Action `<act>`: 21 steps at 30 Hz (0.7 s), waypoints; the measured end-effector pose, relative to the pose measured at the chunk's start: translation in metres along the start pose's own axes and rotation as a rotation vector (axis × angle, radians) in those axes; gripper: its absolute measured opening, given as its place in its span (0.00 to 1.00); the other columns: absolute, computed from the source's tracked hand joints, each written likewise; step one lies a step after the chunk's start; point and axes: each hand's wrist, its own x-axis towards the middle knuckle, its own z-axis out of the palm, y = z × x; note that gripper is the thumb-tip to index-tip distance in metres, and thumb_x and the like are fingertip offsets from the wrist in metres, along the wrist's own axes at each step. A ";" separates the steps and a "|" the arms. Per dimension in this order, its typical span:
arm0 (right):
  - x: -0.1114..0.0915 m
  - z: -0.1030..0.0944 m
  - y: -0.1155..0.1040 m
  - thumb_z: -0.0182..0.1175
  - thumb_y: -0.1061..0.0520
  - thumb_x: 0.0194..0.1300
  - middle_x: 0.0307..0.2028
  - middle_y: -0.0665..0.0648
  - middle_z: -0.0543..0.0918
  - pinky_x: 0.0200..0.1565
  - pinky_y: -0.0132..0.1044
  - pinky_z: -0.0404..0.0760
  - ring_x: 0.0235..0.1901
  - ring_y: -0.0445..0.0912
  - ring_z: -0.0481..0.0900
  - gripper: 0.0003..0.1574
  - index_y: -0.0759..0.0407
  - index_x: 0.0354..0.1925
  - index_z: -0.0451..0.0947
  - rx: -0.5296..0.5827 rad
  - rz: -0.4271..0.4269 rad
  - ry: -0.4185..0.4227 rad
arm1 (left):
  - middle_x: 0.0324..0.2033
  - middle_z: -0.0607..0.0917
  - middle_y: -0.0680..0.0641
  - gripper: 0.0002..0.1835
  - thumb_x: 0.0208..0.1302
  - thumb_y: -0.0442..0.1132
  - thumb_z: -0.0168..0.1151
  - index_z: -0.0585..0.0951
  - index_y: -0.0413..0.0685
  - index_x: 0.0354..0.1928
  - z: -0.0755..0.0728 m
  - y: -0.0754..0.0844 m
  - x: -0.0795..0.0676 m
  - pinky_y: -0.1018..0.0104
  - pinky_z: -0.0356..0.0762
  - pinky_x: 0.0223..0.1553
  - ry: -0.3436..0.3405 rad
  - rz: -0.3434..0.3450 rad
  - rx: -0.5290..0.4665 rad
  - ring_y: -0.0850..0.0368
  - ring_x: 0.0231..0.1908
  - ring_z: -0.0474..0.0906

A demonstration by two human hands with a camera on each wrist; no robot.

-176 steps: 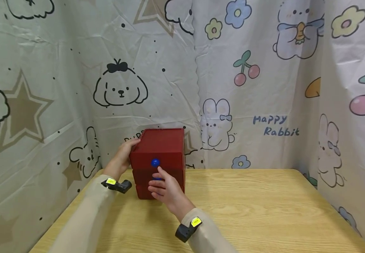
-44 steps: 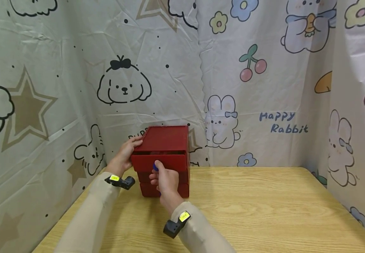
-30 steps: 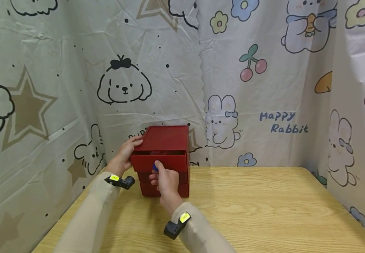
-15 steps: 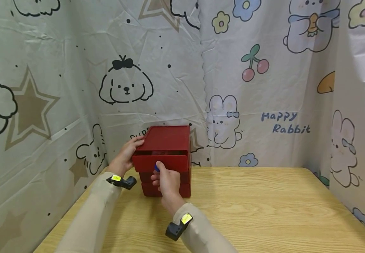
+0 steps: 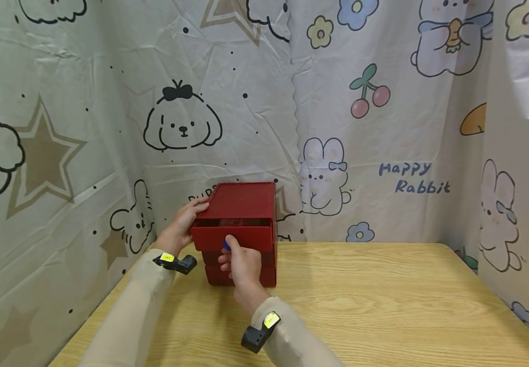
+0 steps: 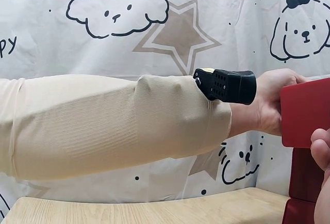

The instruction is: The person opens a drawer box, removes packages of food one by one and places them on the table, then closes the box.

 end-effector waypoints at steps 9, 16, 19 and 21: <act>-0.004 -0.001 0.000 0.64 0.34 0.69 0.24 0.53 0.85 0.25 0.32 0.71 0.21 0.41 0.78 0.35 0.67 0.39 0.87 0.000 0.010 -0.002 | 0.70 0.70 0.37 0.27 0.83 0.42 0.48 0.62 0.50 0.79 -0.001 -0.001 0.002 0.43 0.67 0.67 0.006 -0.013 0.015 0.40 0.66 0.69; -0.006 -0.002 0.000 0.64 0.34 0.70 0.23 0.53 0.85 0.26 0.33 0.71 0.21 0.41 0.78 0.36 0.68 0.39 0.86 -0.004 -0.006 -0.015 | 0.70 0.70 0.38 0.27 0.83 0.43 0.48 0.62 0.51 0.79 -0.001 0.000 0.002 0.44 0.68 0.67 0.001 -0.024 0.033 0.41 0.66 0.69; -0.007 -0.002 -0.001 0.64 0.34 0.70 0.23 0.53 0.85 0.26 0.33 0.70 0.21 0.41 0.78 0.35 0.68 0.39 0.86 -0.007 -0.013 -0.017 | 0.69 0.70 0.38 0.27 0.83 0.43 0.48 0.62 0.51 0.79 -0.001 0.000 0.003 0.44 0.68 0.67 0.001 -0.028 0.032 0.41 0.66 0.69; -0.007 -0.002 -0.001 0.64 0.35 0.70 0.23 0.53 0.85 0.25 0.33 0.70 0.21 0.41 0.77 0.35 0.68 0.39 0.86 -0.007 -0.016 -0.018 | 0.69 0.70 0.38 0.27 0.82 0.43 0.49 0.63 0.51 0.78 -0.001 0.000 0.003 0.43 0.68 0.67 0.006 -0.033 0.026 0.41 0.66 0.69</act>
